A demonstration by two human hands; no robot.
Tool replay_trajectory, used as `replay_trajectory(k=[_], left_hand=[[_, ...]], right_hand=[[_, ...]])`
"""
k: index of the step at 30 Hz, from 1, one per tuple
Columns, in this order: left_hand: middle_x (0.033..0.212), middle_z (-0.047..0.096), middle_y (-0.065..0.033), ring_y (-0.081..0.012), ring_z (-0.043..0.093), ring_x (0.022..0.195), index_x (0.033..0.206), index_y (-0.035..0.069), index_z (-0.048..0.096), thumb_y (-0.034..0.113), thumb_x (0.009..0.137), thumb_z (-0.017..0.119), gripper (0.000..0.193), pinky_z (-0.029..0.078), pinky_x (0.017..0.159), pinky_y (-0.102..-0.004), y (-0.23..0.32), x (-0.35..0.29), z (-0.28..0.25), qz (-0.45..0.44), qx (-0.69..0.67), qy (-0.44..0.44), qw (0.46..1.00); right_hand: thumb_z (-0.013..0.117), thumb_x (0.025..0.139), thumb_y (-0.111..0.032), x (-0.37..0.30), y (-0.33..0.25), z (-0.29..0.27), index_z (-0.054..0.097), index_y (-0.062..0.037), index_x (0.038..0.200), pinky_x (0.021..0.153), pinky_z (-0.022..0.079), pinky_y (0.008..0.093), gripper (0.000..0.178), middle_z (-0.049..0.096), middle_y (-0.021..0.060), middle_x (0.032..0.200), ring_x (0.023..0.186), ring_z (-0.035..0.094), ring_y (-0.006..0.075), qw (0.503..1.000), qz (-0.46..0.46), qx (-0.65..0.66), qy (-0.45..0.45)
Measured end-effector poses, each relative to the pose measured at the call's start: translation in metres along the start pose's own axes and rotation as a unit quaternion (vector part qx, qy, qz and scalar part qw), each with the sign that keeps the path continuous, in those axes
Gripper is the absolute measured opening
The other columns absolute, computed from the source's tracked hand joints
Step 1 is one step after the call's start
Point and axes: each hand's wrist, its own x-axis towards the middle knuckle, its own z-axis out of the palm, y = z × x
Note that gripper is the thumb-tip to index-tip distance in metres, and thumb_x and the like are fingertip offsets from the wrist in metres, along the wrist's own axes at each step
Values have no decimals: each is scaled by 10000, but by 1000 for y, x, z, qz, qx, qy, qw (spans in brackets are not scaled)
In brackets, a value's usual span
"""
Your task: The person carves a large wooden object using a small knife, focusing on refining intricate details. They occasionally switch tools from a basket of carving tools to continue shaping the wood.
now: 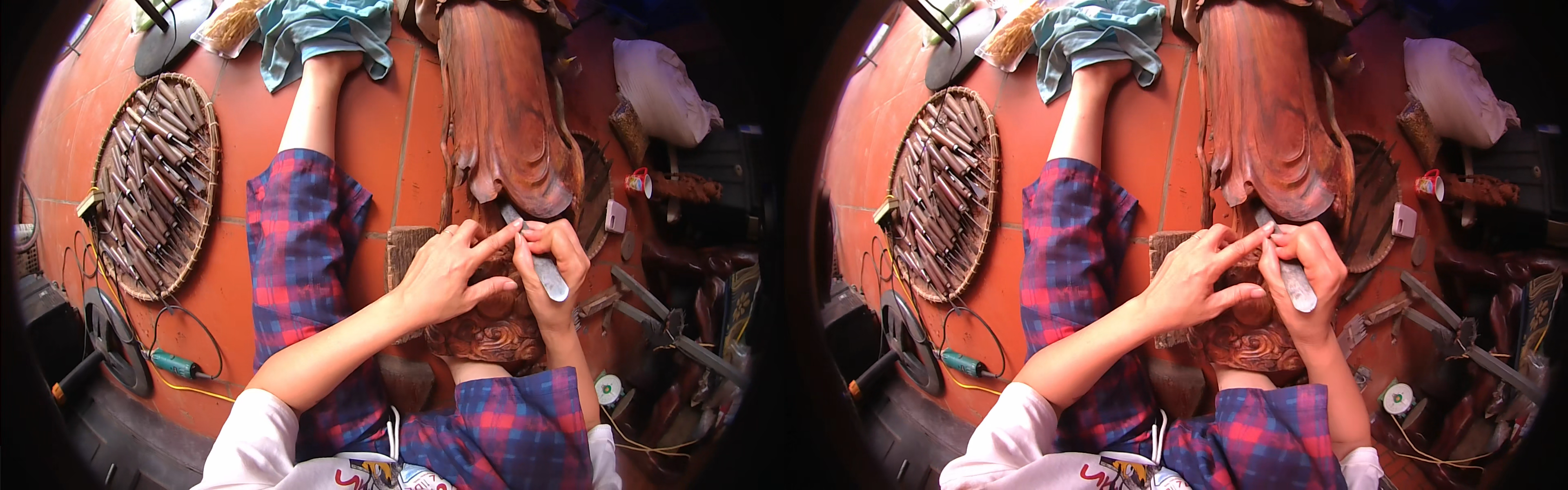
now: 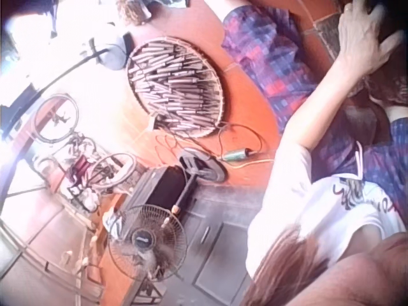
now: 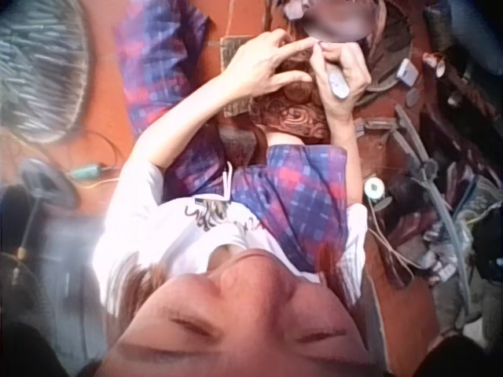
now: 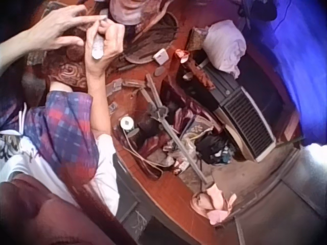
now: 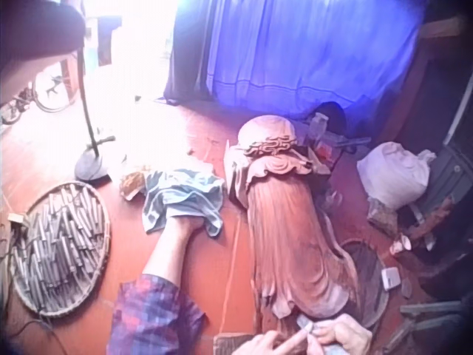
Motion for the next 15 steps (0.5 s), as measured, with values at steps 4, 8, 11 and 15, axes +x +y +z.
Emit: replay_trajectory(k=[4, 8, 11, 15], left_hand=[[1127, 578, -170, -363, 586, 976, 1532, 154, 462, 474, 889, 717, 762, 495, 854, -455, -3, -13, 17, 114, 61, 94, 987], [1114, 596, -168, -370, 579, 1011, 1517, 143, 480, 460, 886, 721, 746, 487, 875, -460, 0, -5, -6, 9, -3, -3, 1000], [1178, 585, -149, -356, 572, 1078, 1503, 153, 501, 468, 876, 732, 738, 467, 917, -462, -10, -11, 19, 67, 45, 52, 995], [1190, 583, -151, -341, 562, 1095, 1492, 142, 511, 467, 875, 734, 733, 462, 925, -451, -4, -12, 13, 85, -15, 54, 995]], right_hand=[[741, 797, 66, -17, -8, -10, 558, 21, 762, 686, 530, 330, 192, 631, 139, 812, 752, 671, 246, 998, 47, -7, -30], [741, 804, 64, 8, -9, 1, 558, 23, 784, 666, 509, 310, 188, 603, 121, 784, 725, 648, 240, 1000, 8, -4, -8], [744, 802, 61, -11, -3, -5, 558, 25, 783, 679, 524, 330, 191, 629, 130, 798, 736, 657, 240, 999, 15, -44, -15], [730, 809, 65, 2, -19, -15, 556, 24, 768, 676, 521, 328, 183, 613, 124, 781, 711, 649, 232, 996, 55, -15, -66]])
